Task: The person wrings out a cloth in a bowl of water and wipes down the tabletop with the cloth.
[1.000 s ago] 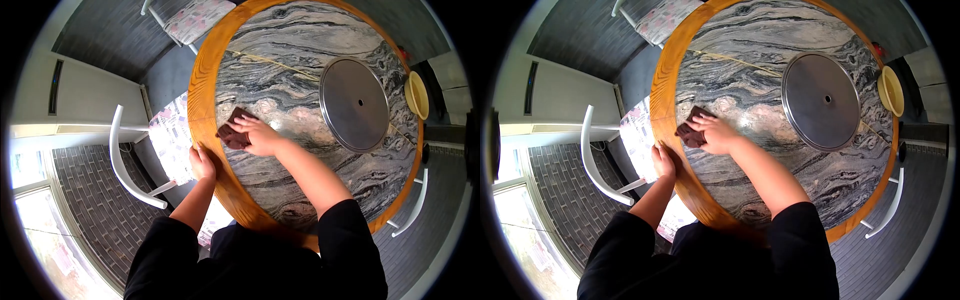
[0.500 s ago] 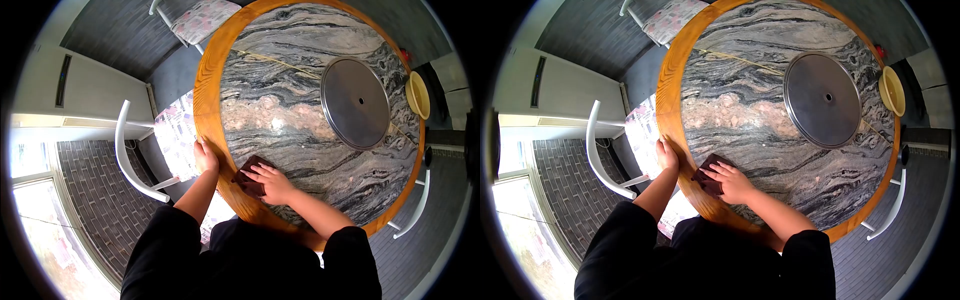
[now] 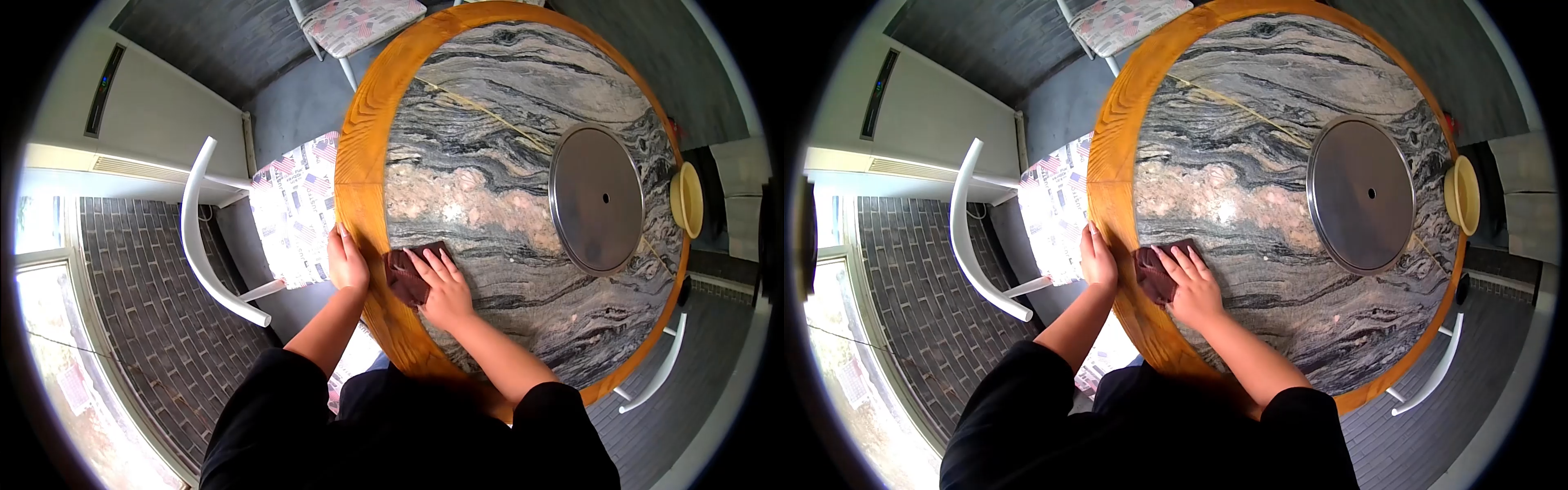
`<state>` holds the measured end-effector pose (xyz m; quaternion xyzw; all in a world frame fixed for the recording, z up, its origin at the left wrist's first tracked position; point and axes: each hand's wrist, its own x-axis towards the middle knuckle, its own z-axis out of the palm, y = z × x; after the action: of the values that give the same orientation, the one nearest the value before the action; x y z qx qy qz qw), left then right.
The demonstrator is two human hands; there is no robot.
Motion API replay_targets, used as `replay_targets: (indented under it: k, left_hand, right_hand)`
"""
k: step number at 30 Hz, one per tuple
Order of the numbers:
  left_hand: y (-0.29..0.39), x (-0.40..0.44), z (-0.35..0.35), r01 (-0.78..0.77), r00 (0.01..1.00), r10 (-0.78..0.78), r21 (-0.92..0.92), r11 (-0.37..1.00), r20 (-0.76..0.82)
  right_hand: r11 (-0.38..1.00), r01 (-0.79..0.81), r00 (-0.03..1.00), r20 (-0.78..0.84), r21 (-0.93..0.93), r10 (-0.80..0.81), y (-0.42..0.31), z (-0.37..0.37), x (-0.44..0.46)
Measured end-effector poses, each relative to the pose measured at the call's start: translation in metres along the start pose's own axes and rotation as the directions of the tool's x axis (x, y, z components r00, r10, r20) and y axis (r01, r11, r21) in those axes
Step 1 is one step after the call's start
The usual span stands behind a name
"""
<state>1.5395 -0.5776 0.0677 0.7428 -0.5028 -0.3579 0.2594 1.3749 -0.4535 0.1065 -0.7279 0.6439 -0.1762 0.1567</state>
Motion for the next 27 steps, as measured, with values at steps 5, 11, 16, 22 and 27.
replay_targets:
  k: [5,11,16,22,27]
  left_hand:
    - [-0.005,0.001,0.001,0.009,1.000,-0.009,-0.025,1.000,-0.008]
    - [-0.001,0.000,-0.002,0.024,0.999,-0.023,-0.054,0.998,0.029]
    - [0.008,-0.002,-0.005,-0.037,0.999,0.037,0.005,0.999,-0.003]
    - [0.001,-0.001,-0.003,0.010,1.000,-0.010,-0.015,1.000,0.019]
    - [0.006,-0.003,-0.003,0.003,1.000,-0.003,-0.015,1.000,-0.001]
  right_hand:
    - [0.999,0.001,0.994,-0.112,-0.037,-0.005,0.011,0.004,0.053]
    - [0.924,-0.371,0.919,-0.184,-0.095,0.349,0.055,-0.020,0.175]
    - [0.700,-0.057,0.749,-0.433,0.711,0.501,0.131,-0.065,0.277]
    - [0.902,-0.257,0.966,-0.104,-0.346,0.236,0.167,-0.041,0.317]
    - [0.950,-0.215,0.970,-0.159,-0.227,0.181,0.168,-0.025,0.291]
